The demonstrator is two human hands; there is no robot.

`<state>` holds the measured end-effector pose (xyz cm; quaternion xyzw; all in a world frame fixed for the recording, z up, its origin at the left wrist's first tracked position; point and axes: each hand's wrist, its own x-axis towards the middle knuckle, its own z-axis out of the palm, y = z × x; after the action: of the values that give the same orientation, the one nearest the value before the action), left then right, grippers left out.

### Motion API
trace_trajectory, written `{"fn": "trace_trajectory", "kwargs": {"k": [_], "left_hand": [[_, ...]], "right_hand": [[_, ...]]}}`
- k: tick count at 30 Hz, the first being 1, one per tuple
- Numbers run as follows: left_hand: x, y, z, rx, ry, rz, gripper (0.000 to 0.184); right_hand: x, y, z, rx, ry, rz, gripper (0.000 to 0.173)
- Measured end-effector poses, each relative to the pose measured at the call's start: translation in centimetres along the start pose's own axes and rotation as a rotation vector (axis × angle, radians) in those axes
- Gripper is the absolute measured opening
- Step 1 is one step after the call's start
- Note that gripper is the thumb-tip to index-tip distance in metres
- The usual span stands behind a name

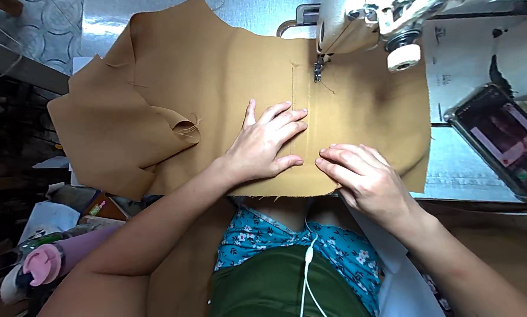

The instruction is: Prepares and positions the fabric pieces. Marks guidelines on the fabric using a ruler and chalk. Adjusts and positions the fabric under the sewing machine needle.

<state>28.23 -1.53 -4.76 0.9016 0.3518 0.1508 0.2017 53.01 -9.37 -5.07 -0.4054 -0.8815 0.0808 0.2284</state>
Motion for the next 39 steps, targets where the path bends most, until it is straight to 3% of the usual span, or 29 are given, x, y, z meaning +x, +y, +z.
{"fn": "trace_trajectory", "kwargs": {"k": [20,32,39], "left_hand": [[6.4,-4.6,-2.7,0.03,-0.085,-0.081,0.064],[10.1,-8.3,-3.5,0.074,0.069,0.053,0.067],[10.3,-8.5,-3.6,0.067,0.062,0.017,0.07]], "right_hand": [[6.4,5.2,-0.4,-0.069,0.005,0.035,0.031],[8.5,8.1,1.0,-0.153,0.094,0.013,0.034],[8.5,8.2,1.2,-0.143,0.12,0.044,0.036]]}}
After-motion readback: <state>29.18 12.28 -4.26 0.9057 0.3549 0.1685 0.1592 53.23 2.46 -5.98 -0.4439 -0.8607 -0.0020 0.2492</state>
